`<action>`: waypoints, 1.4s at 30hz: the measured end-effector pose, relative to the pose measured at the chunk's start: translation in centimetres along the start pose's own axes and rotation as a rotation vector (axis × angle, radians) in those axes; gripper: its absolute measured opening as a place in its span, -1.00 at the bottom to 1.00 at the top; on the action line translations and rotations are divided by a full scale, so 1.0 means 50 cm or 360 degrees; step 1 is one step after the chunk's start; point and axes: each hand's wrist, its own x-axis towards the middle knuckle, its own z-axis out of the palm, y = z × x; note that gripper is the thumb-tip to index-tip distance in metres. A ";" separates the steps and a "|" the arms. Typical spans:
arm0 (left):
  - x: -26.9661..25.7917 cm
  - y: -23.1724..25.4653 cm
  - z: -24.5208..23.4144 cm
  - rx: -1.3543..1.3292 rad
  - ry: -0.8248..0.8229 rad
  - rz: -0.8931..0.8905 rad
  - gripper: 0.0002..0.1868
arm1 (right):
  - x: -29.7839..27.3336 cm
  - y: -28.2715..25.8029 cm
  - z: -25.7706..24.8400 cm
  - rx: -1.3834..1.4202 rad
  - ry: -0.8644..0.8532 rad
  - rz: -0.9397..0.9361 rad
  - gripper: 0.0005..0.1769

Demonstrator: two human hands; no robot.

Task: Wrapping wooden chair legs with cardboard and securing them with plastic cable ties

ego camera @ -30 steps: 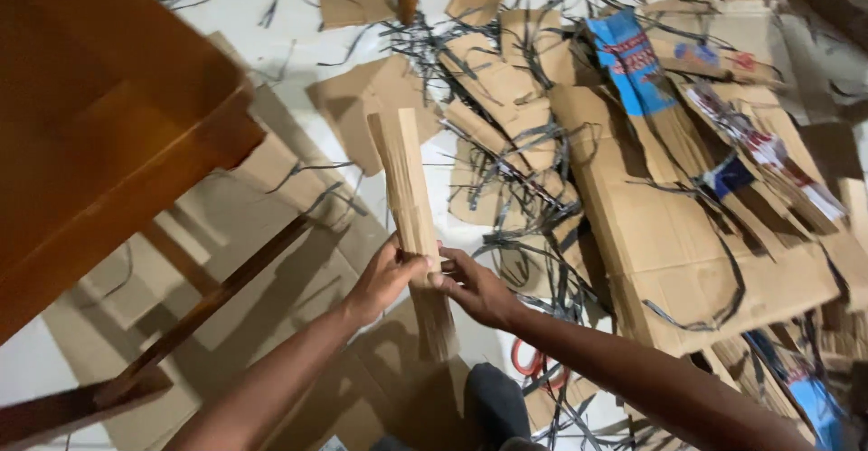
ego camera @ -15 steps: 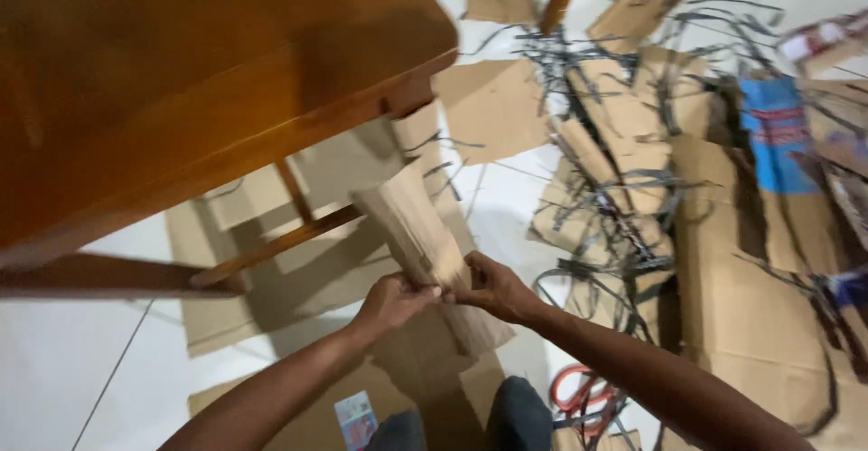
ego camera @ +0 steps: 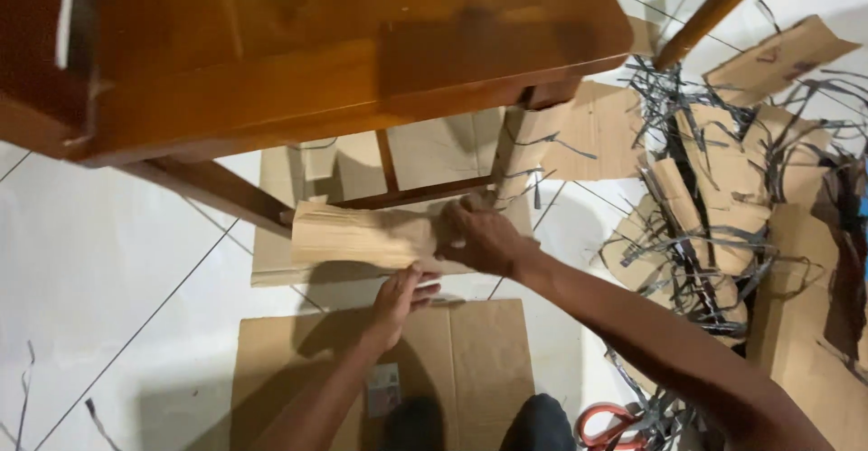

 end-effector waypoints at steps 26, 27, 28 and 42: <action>0.126 0.153 -0.176 0.2263 0.0878 0.1807 -0.35 | 0.202 -0.004 0.029 -0.0940 -0.0264 0.0001 -0.29; 0.139 0.176 -0.192 0.2494 0.0912 0.1918 -0.11 | 0.200 -0.012 0.021 -0.1001 -0.0295 0.0005 -0.26; 0.145 0.176 -0.197 0.2492 0.0914 0.1923 -0.11 | 0.198 -0.010 0.025 -0.1005 -0.0291 0.0007 -0.26; 0.277 0.147 -0.280 0.2612 0.0648 0.2039 -0.46 | 0.254 0.138 0.133 -0.1087 -0.0109 -0.0157 -0.45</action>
